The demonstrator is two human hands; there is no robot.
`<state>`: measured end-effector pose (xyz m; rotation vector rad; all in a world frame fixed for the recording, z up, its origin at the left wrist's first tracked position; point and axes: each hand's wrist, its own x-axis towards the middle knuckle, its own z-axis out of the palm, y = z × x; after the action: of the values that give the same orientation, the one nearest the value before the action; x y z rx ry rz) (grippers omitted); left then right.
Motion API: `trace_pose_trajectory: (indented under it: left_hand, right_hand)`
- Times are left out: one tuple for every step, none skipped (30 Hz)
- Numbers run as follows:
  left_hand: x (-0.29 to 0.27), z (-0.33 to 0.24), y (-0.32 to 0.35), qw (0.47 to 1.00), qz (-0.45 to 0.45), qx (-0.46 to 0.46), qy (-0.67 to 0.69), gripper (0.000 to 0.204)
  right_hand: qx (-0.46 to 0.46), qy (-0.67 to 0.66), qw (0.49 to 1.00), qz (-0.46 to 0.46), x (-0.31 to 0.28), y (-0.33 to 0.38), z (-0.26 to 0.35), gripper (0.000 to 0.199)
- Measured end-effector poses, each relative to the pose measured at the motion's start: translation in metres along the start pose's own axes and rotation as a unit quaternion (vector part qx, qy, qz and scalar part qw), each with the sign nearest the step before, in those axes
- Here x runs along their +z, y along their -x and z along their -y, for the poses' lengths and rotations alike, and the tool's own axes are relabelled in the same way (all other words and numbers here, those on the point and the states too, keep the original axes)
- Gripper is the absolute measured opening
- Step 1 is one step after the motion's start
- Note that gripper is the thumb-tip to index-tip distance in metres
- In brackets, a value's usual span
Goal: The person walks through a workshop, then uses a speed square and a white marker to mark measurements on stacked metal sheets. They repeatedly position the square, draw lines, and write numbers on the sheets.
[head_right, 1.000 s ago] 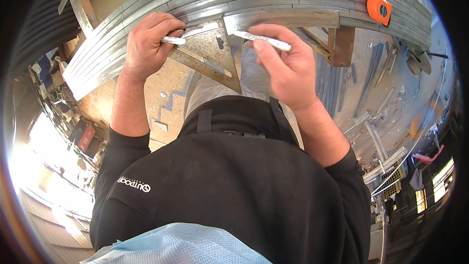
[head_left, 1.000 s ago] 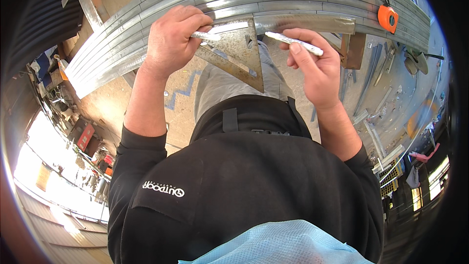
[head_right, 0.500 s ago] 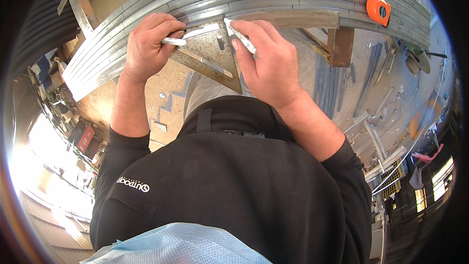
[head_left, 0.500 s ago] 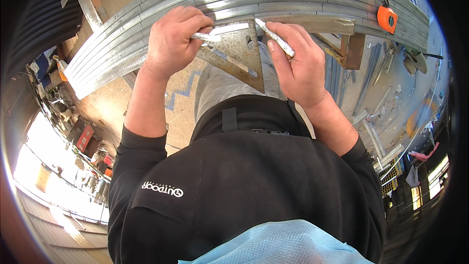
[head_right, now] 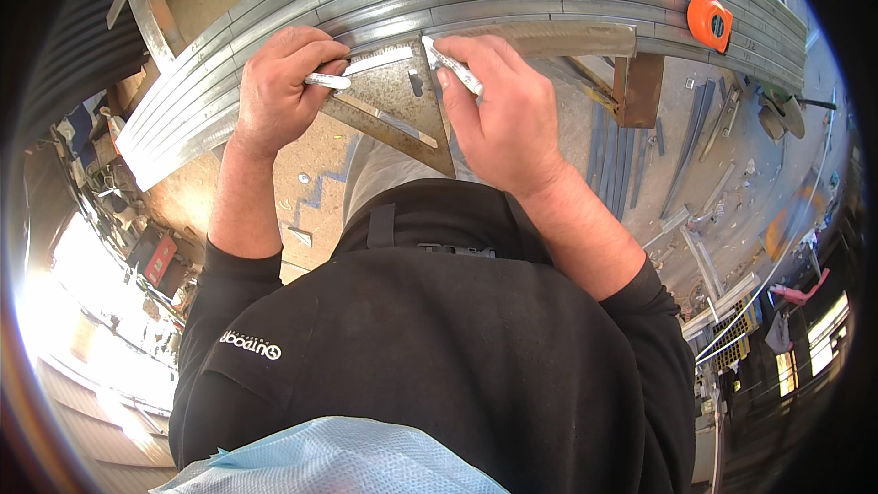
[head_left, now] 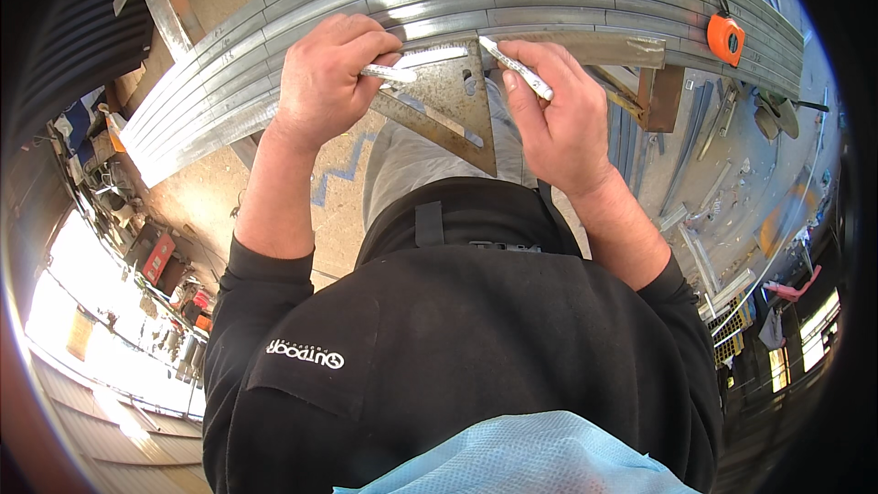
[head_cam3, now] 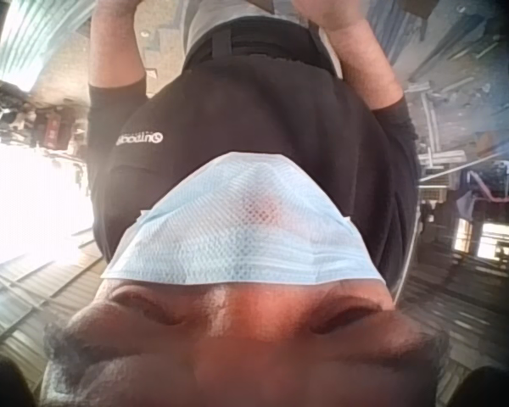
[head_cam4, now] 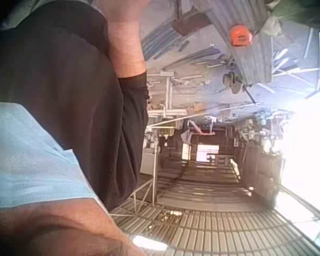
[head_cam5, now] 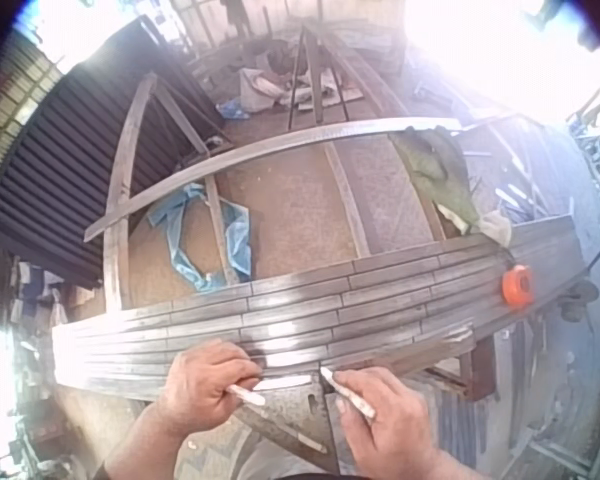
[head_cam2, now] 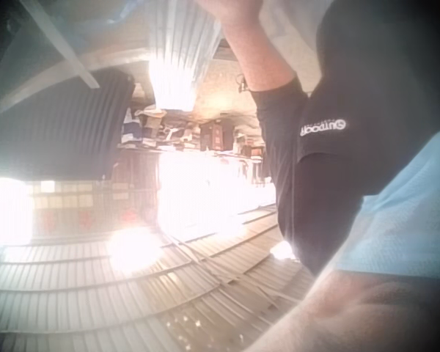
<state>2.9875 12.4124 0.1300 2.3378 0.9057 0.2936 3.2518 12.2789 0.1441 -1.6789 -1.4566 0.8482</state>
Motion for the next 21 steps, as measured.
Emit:
trace_pose_trajectory:
  left_hand:
    - [0.000, 0.000, 0.000, 1.000, 0.002, -0.002, 0.001, 0.012]
    - [0.000, 0.000, 0.000, 1.000, -0.001, 0.002, 0.000, 0.012]
    - [0.000, 0.000, 0.000, 1.000, -0.002, 0.003, 0.000, 0.012]
    - [0.001, 0.000, 0.000, 1.000, -0.004, 0.001, 0.001, 0.012]
    - [0.001, 0.000, 0.000, 1.000, -0.009, 0.006, -0.001, 0.014]
    - [0.002, 0.000, 0.000, 1.000, -0.014, 0.008, -0.002, 0.016]
    - [0.002, 0.000, 0.000, 1.000, -0.017, 0.007, -0.001, 0.019]
    - [0.002, 0.000, 0.000, 1.000, -0.020, 0.010, -0.003, 0.019]
    - [0.003, 0.000, 0.000, 1.000, -0.021, 0.010, -0.004, 0.019]
    - [0.003, -0.001, 0.000, 1.000, -0.021, 0.010, -0.004, 0.019]
    - [0.003, -0.001, 0.000, 1.000, -0.021, 0.009, -0.004, 0.020]
    - [0.003, -0.001, 0.000, 1.000, -0.021, 0.008, -0.004, 0.020]
    - [0.003, -0.001, 0.000, 1.000, -0.019, 0.004, -0.002, 0.020]
    - [0.003, -0.001, 0.000, 1.000, -0.021, 0.007, -0.004, 0.020]
    - [0.003, 0.000, 0.000, 1.000, -0.021, 0.008, -0.004, 0.021]
    - [0.003, 0.000, 0.001, 1.000, -0.021, 0.005, -0.003, 0.021]
    - [0.003, 0.000, 0.001, 1.000, -0.022, 0.009, -0.004, 0.021]
    - [0.003, 0.000, 0.001, 1.000, -0.023, 0.010, -0.003, 0.021]
    - [0.003, 0.000, 0.001, 1.000, -0.020, 0.006, -0.001, 0.021]
    - [0.003, 0.000, 0.001, 1.000, -0.017, 0.007, -0.005, 0.018]
    - [0.002, 0.000, 0.001, 1.000, -0.010, 0.003, -0.006, 0.015]
  right_hand:
    - [-0.001, 0.002, 1.000, 0.002, -0.001, -0.001, 0.000, 0.024]
    - [-0.004, 0.003, 1.000, 0.005, -0.001, -0.002, -0.001, 0.023]
    - [0.001, 0.002, 1.000, 0.010, -0.002, -0.003, -0.001, 0.022]
    - [0.006, 0.002, 1.000, 0.014, -0.003, -0.003, 0.000, 0.021]
    - [0.002, 0.006, 1.000, 0.014, -0.003, -0.003, 0.000, 0.021]
    - [-0.001, 0.010, 1.000, 0.014, -0.004, -0.003, 0.000, 0.021]
    - [-0.008, 0.017, 1.000, 0.014, -0.004, -0.003, 0.000, 0.021]
    - [-0.013, 0.018, 1.000, 0.014, -0.004, -0.003, -0.001, 0.021]
    - [-0.021, 0.021, 0.999, 0.015, -0.004, -0.003, -0.001, 0.020]
    - [-0.022, 0.026, 0.999, 0.017, -0.005, -0.003, -0.001, 0.020]
    - [-0.020, 0.024, 0.999, 0.021, -0.005, -0.002, -0.001, 0.020]
    - [-0.012, 0.023, 0.999, 0.026, -0.005, -0.002, -0.001, 0.020]
    - [-0.014, 0.026, 0.999, 0.028, -0.006, -0.001, -0.002, 0.020]
    - [-0.013, 0.025, 0.999, 0.030, -0.006, -0.001, -0.002, 0.019]
    - [-0.023, 0.028, 0.999, 0.029, -0.006, 0.000, -0.002, 0.019]
    - [-0.025, 0.032, 0.999, 0.029, -0.007, 0.001, -0.002, 0.019]
    - [-0.024, 0.028, 0.999, 0.034, -0.008, 0.002, -0.001, 0.019]
    - [-0.015, 0.024, 0.999, 0.040, -0.009, 0.003, -0.001, 0.018]
    - [-0.005, 0.022, 0.998, 0.050, -0.010, 0.005, 0.000, 0.018]
    - [0.000, 0.030, 0.997, 0.066, -0.012, 0.007, 0.001, 0.018]
    - [0.006, 0.039, 0.996, 0.086, -0.013, 0.009, 0.001, 0.018]
